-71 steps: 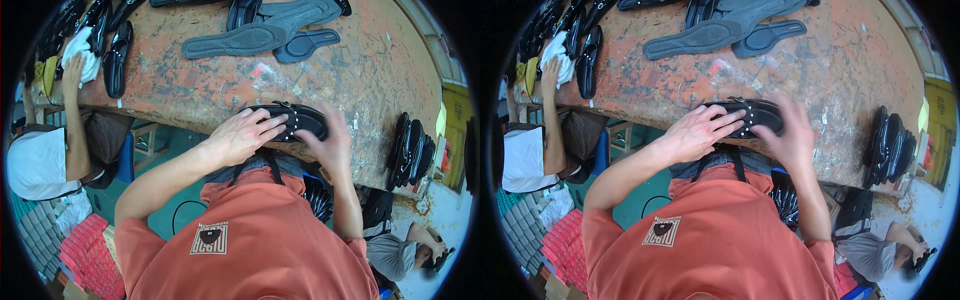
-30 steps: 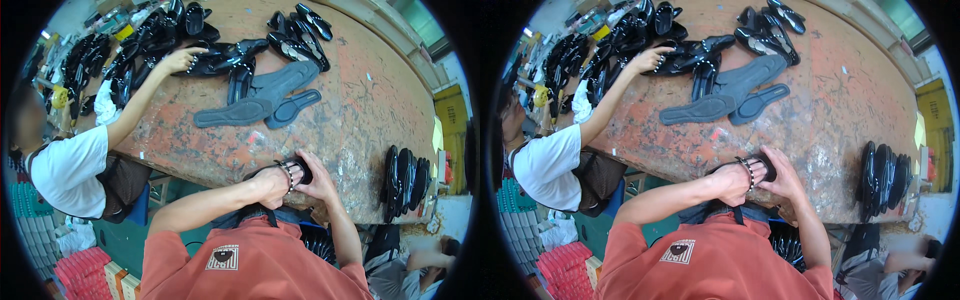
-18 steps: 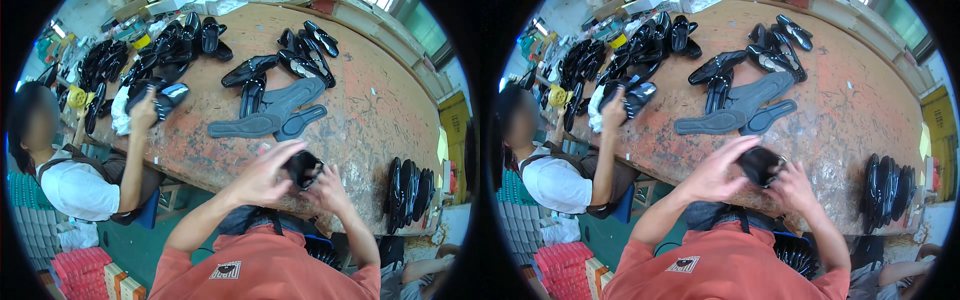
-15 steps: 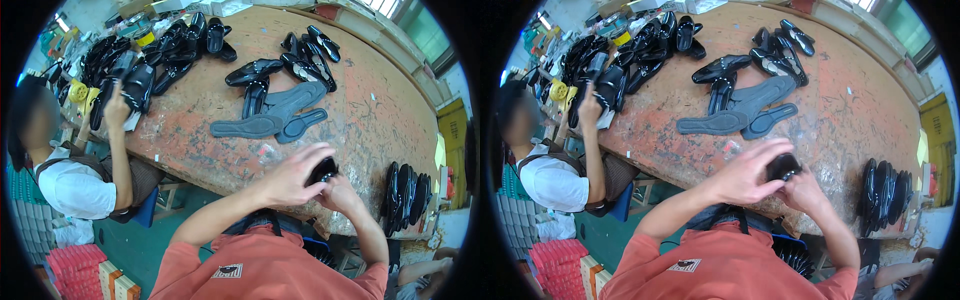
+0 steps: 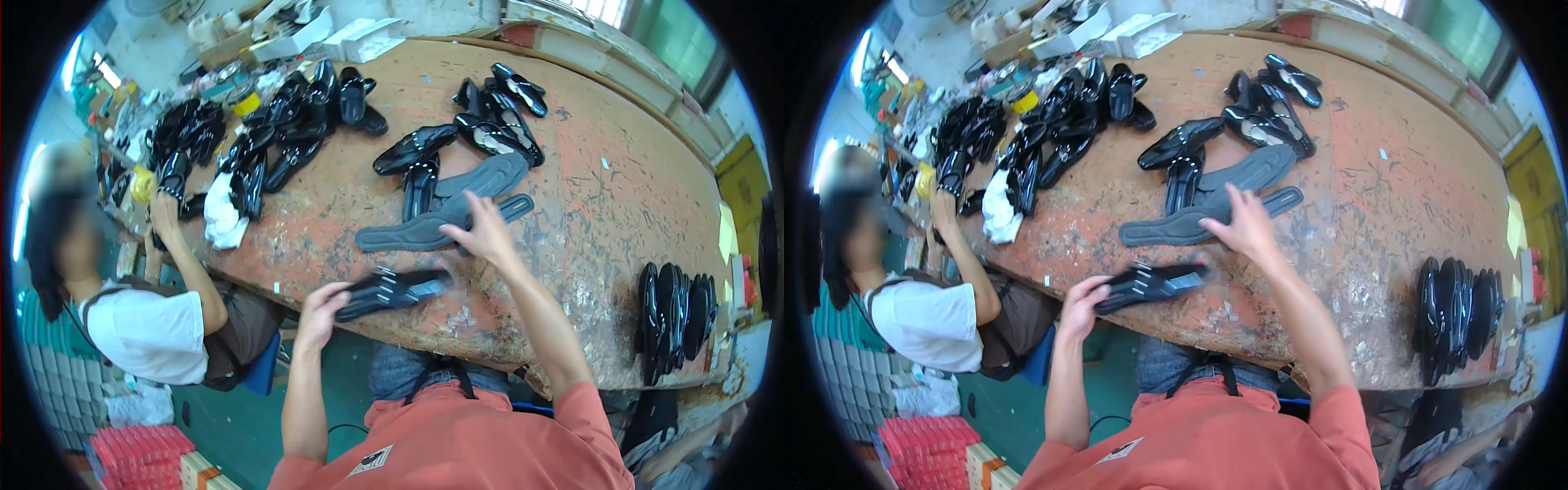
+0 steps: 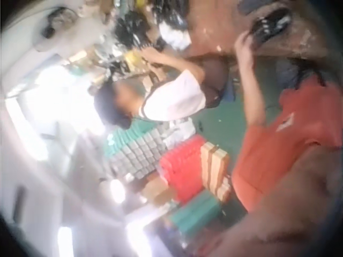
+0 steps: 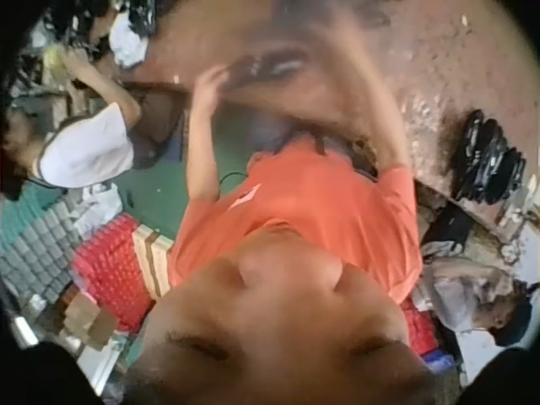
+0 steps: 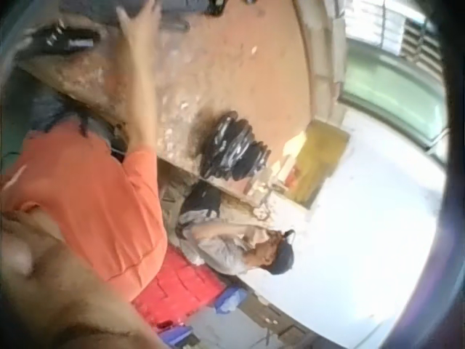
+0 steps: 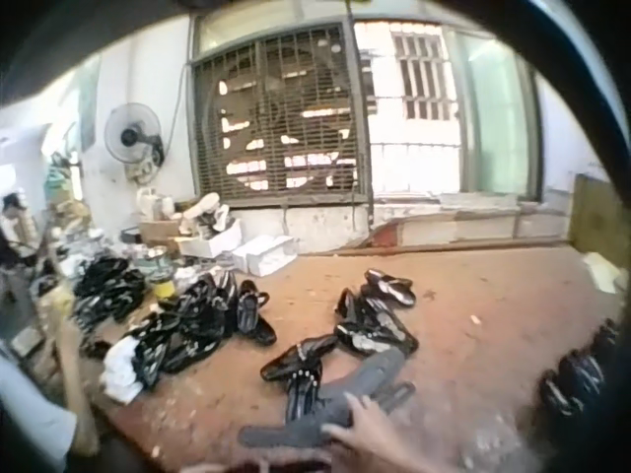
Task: The person assembles black women's shoes by inserting insoles into the shoe uppers. They repeatedly pick up a shoe upper, insert an insole, and place the assembled shoe on the table. The person also handles loose insoles and organizes the finished shoes.
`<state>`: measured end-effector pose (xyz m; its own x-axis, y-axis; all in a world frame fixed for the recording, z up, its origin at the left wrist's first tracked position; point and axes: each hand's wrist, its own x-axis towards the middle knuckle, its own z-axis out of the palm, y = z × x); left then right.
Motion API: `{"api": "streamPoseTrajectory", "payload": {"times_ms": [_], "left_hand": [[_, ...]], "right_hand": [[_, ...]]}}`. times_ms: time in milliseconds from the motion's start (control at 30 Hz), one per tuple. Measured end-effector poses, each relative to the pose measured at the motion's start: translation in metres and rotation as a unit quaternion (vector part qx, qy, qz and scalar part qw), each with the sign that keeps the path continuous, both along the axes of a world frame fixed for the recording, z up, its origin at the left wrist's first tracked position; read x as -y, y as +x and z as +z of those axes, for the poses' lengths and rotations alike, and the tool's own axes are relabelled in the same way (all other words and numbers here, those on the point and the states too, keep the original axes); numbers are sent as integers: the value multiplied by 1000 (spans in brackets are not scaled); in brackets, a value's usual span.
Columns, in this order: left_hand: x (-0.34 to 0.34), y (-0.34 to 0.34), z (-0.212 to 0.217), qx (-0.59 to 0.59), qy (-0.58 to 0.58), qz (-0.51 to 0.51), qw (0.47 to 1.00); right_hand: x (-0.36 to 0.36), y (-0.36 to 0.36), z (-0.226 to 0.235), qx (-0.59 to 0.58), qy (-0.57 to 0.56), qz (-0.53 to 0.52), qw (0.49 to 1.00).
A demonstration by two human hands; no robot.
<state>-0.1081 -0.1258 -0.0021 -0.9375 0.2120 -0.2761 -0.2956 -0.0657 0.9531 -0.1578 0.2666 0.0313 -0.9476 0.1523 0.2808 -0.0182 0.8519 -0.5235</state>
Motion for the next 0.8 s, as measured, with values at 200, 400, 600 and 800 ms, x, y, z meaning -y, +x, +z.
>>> {"api": "streamPoseTrajectory", "payload": {"times_ms": [200,400,600,800], "left_hand": [[68,-53,-43,-149,-159,262,940],[-152,-112,41,-339,-181,116,916],[-379,-228,38,-260,-574,-67,773],[-413,-292,32,-86,-379,33,921]], "right_hand": [[20,42,30,-133,-116,151,973],[-117,245,14,-188,143,-42,971],[-121,277,2,70,40,-97,992],[-98,212,-9,91,83,-212,970]]}}
